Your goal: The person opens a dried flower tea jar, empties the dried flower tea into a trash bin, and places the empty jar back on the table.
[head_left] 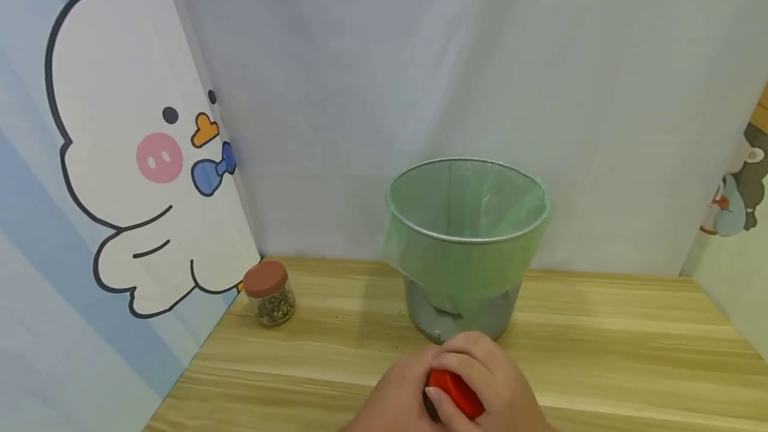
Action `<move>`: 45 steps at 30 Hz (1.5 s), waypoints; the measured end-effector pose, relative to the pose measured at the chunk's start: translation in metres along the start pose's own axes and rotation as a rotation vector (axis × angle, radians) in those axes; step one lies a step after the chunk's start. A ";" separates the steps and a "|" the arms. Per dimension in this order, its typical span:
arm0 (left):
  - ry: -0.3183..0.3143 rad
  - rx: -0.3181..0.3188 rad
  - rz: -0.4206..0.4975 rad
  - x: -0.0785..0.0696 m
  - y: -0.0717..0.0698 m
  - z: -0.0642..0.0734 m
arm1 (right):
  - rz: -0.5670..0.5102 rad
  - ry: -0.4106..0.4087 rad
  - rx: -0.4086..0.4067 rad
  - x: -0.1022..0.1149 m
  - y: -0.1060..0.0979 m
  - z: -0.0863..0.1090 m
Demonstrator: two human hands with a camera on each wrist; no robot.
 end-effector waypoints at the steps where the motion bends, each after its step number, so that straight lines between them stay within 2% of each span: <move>1: -0.007 0.011 0.017 0.000 0.000 0.000 | -0.003 -0.020 -0.016 0.000 0.000 -0.002; 4: -0.017 0.021 0.043 0.000 0.000 0.001 | -0.007 -0.059 -0.048 0.001 0.000 -0.008; 11: 0.011 0.009 0.036 0.005 0.002 0.002 | -0.017 -0.040 -0.041 0.005 -0.001 -0.007; 15: 0.026 0.012 0.028 0.006 0.002 0.001 | -0.017 -0.063 -0.041 0.005 -0.003 -0.010; 21: 0.101 -0.005 -0.029 0.010 0.001 0.000 | -0.031 -0.128 -0.040 0.006 -0.005 -0.016; 23: 0.117 -0.004 -0.020 0.011 0.002 0.000 | -0.042 -0.146 -0.035 0.005 -0.006 -0.017; 29: 0.096 0.056 0.064 0.015 0.005 -0.001 | -0.056 -0.245 -0.031 0.002 -0.007 -0.019; 33: 0.148 0.048 -0.005 0.014 0.004 -0.001 | -0.036 -0.305 -0.041 0.000 -0.004 -0.018; 41: 0.156 0.095 -0.019 0.010 -0.002 0.002 | -0.047 -0.348 -0.052 -0.001 -0.002 -0.010; 45: 0.145 0.183 0.057 0.008 -0.005 0.003 | -0.068 -0.385 -0.048 -0.003 0.000 -0.010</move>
Point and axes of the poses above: each hand's wrist, its own z-axis away from the middle knuckle, its own y-axis out of the palm, x = y × z, the point moved 1 cm from there along -z, towards the middle knuckle, and after that the axes turned 9 degrees about -y, right-handed, at the moved point
